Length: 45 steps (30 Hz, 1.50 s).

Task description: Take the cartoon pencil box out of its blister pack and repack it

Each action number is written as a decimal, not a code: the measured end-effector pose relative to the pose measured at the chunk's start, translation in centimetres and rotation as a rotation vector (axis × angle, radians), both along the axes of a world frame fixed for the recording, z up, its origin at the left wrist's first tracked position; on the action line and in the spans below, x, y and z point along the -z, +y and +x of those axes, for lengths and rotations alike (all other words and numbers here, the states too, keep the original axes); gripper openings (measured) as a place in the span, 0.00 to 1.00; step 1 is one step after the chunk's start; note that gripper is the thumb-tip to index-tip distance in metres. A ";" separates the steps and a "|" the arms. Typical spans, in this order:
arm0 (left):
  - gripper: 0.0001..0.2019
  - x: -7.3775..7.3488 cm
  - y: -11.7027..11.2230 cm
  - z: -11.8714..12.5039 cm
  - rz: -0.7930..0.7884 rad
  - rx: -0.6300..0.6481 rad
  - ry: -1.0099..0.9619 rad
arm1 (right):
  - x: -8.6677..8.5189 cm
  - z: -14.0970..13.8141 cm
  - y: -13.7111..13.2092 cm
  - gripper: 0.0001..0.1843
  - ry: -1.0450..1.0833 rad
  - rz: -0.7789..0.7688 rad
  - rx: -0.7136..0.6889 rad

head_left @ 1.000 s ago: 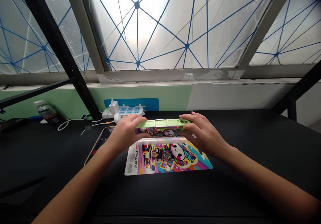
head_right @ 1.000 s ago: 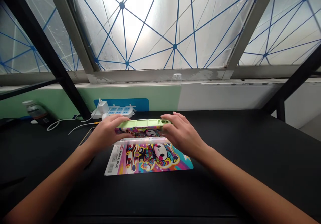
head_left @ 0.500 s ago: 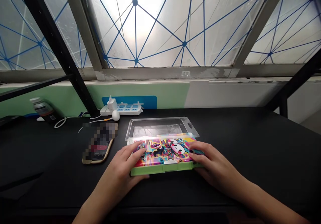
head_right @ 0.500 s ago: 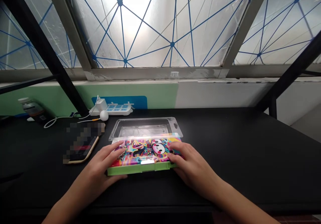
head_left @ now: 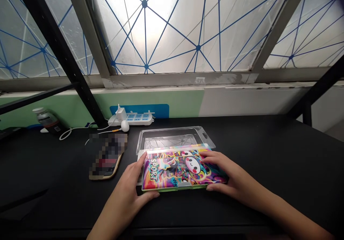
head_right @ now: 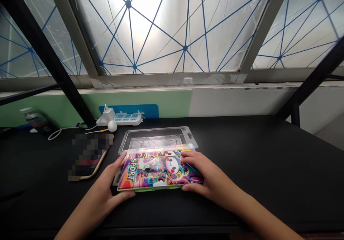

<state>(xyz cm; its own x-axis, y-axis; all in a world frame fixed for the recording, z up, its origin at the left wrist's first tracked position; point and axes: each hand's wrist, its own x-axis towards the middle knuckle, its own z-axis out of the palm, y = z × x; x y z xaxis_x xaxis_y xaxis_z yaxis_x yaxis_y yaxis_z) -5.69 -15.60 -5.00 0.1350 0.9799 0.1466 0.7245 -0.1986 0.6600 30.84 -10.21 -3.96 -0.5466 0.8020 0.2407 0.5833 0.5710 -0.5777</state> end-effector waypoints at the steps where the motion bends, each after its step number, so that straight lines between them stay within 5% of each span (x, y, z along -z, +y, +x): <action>1: 0.46 0.0 0.0 0.0 -0.006 -0.015 -0.011 | -0.2 0.0 0.2 0.32 0.028 -0.031 -0.002; 8: 0.51 -0.4 -0.3 0.3 -0.102 -0.044 -0.053 | -1.2 -0.5 2.5 0.29 0.334 -0.345 0.257; 15: 0.55 -0.6 -0.6 0.1 -0.132 -0.063 -0.056 | -0.6 -0.7 2.7 0.31 0.385 -0.382 0.311; 21: 0.34 -0.8 -0.1 0.0 -0.067 -0.098 -0.077 | -0.9 0.8 1.0 0.37 0.244 -0.313 0.182; 26: 0.28 -0.2 0.4 -0.1 0.033 -0.111 -0.096 | -0.1 1.6 -0.5 0.51 0.082 -0.263 0.157; 33: 0.31 2.4 1.2 -0.5 0.284 0.038 0.040 | 0.3 0.8 -0.7 0.38 0.093 -0.158 0.229; 37: 0.23 3.4 1.7 -1.0 0.356 0.078 0.084 | -0.1 0.2 -0.5 0.31 0.113 -0.125 0.241; 45: 0.18 2.1 2.1 -1.6 0.189 0.124 0.246 | -0.9 -1.9 -0.8 0.26 -0.047 -0.114 0.394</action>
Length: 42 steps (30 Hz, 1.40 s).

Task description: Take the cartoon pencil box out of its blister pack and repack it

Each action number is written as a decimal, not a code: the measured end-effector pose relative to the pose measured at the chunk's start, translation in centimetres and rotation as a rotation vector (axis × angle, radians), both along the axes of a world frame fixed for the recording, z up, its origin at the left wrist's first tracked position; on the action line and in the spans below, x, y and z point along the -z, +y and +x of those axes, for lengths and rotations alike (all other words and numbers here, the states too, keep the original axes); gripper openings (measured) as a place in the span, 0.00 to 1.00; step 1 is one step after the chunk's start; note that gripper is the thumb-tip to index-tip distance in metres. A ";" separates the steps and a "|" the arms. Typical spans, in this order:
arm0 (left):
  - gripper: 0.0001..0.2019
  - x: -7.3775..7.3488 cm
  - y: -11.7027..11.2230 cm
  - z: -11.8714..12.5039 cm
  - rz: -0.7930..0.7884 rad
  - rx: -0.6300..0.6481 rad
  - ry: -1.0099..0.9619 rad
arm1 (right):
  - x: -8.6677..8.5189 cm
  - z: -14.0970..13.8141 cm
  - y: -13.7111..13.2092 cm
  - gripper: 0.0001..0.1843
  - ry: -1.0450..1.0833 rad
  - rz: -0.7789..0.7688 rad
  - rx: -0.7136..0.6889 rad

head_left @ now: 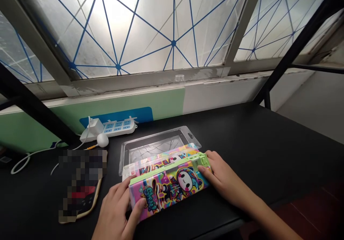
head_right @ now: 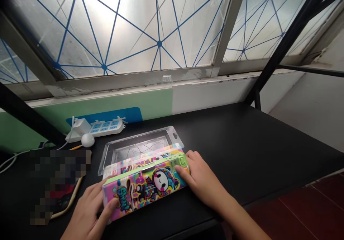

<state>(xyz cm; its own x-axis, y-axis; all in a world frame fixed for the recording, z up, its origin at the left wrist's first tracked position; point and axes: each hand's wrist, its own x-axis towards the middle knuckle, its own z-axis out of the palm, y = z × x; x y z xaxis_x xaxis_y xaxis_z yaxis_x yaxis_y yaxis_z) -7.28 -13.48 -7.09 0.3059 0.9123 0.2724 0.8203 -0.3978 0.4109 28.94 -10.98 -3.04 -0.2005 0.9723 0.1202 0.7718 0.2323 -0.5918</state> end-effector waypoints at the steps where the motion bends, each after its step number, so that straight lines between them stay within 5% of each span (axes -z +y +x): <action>1: 0.19 -0.2 -0.1 0.3 -0.005 -0.032 -0.001 | 0.1 -0.1 -0.1 0.26 -0.020 0.010 0.029; 6: 0.19 -0.8 -0.3 2.0 -0.043 -0.206 -0.097 | 0.6 0.3 -0.8 0.20 -0.038 0.074 0.101; 11: 0.21 -0.9 -0.6 2.1 -0.088 -0.224 -0.165 | 0.9 0.9 -0.9 0.19 -0.002 0.087 0.140; 19: 0.45 0.2 -1.1 1.0 -0.051 -0.146 -0.111 | 1.2 0.8 -0.6 0.18 -0.134 0.298 0.123; 23: 0.49 0.4 -0.6 0.5 0.012 -0.093 -0.046 | 0.6 -1.3 -0.9 0.21 -0.234 0.394 0.027; 32: 0.49 -1.4 -1.2 1.9 -0.065 -0.049 -0.064 | -1.8 -9.3 0.5 0.16 -0.316 0.338 -0.156; 42: 0.45 -2.1 -1.7 2.1 -0.140 -0.058 -0.091 | -0.8 -10.4 1.2 0.11 -0.222 0.512 -0.076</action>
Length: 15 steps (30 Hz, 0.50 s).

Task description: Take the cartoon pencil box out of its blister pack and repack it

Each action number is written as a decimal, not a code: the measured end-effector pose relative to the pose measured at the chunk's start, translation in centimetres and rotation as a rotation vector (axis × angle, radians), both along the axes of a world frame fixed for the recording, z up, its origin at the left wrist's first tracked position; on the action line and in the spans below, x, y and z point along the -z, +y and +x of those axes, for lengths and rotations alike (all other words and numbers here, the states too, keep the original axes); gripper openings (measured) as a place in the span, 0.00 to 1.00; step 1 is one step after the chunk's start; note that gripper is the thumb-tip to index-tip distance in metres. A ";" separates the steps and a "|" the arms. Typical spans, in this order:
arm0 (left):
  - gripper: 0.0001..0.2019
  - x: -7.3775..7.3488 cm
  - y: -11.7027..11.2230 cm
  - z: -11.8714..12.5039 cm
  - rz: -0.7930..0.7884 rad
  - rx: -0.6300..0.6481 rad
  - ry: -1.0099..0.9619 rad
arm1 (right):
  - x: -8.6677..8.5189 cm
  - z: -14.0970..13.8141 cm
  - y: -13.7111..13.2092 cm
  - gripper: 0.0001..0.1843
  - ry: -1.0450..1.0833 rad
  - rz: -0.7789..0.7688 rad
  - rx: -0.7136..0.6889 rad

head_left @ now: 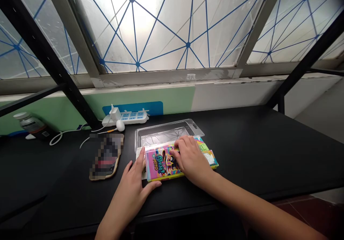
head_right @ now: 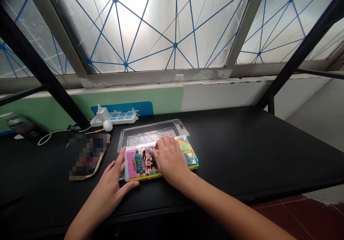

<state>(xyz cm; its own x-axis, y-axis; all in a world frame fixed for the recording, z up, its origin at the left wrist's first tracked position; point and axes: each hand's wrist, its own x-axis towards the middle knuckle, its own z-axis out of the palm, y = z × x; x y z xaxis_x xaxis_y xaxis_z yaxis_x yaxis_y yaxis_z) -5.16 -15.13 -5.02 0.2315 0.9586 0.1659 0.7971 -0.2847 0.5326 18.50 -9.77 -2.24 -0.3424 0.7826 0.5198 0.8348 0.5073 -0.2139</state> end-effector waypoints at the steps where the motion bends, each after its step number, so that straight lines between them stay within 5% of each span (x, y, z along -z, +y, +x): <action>1: 0.41 -0.1 0.0 -0.1 -0.004 0.001 0.005 | -0.1 0.1 -0.1 0.12 0.011 0.020 -0.007; 4: 0.30 -0.4 -0.2 -0.8 -0.047 0.085 0.001 | -0.9 0.9 -1.1 0.11 0.050 0.146 -0.083; 8: 0.34 -0.8 -0.4 -1.5 -0.064 0.096 -0.108 | -1.8 4.0 -3.6 0.04 0.076 0.254 -0.280; 13: 0.35 -0.8 -0.2 -1.4 -0.115 0.060 -0.035 | 0.0 10.5 -5.3 0.19 0.174 -0.178 -0.362; 15: 0.38 -0.7 0.0 -1.3 -0.125 0.062 0.027 | 1.4 12.9 -5.0 0.40 0.156 -0.341 -0.329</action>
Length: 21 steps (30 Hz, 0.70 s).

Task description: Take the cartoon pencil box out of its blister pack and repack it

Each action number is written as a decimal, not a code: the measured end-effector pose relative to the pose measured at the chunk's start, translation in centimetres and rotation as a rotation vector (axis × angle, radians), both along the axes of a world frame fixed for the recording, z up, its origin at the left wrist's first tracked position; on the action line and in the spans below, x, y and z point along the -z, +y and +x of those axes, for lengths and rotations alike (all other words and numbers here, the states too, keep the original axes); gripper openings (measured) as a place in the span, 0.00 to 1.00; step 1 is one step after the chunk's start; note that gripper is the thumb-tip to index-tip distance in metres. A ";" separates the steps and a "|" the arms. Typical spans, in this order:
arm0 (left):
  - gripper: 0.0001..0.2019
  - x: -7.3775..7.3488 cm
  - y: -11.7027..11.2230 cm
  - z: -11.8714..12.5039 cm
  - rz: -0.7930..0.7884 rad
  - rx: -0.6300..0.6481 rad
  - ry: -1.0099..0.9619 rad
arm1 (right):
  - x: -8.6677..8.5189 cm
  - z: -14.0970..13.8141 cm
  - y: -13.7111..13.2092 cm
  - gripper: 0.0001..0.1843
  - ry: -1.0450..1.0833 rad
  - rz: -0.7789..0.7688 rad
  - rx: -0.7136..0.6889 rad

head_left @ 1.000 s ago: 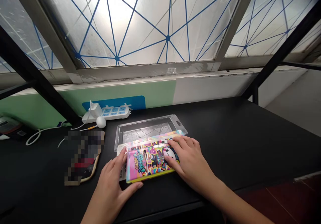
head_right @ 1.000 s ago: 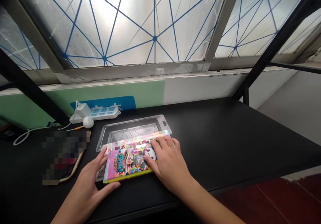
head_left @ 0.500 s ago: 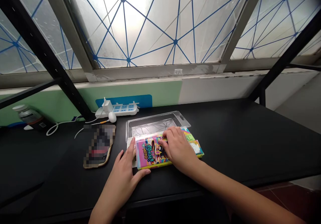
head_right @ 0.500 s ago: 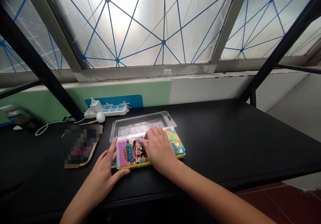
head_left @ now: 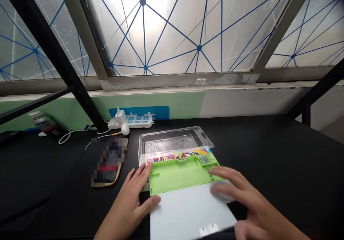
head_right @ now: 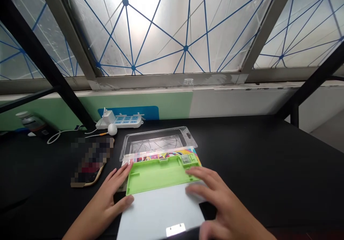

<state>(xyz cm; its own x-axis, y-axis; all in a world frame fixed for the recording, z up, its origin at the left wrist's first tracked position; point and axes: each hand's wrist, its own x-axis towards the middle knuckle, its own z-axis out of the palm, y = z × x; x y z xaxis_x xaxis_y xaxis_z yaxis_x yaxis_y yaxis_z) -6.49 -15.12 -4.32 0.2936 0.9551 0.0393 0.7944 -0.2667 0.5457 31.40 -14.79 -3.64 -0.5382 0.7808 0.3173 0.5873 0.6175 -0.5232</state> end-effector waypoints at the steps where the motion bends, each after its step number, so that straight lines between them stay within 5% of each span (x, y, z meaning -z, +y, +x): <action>1: 0.39 0.0 0.1 0.1 0.005 0.005 0.022 | 0.6 0.9 0.2 0.53 -0.022 -0.052 0.032; 4: 0.39 0.3 0.2 0.2 0.040 0.018 0.053 | 1.8 2.5 0.8 0.73 -0.079 -0.160 0.116; 9: 0.31 0.6 -0.2 0.2 0.090 -0.005 -0.044 | 1.1 2.2 1.2 0.51 -0.069 -0.289 0.126; 12: 0.36 0.7 -0.7 0.0 0.071 -0.038 -0.157 | 1.0 1.4 1.1 0.40 0.030 -0.285 0.232; 17: 0.46 1.1 -1.1 -0.5 -0.025 -0.093 -0.332 | 1.3 -0.1 0.8 0.34 0.139 -0.284 0.432; 21: 0.48 0.9 -1.1 -0.2 -0.041 -0.103 -0.376 | 1.2 -0.9 0.6 0.34 0.140 -0.258 0.463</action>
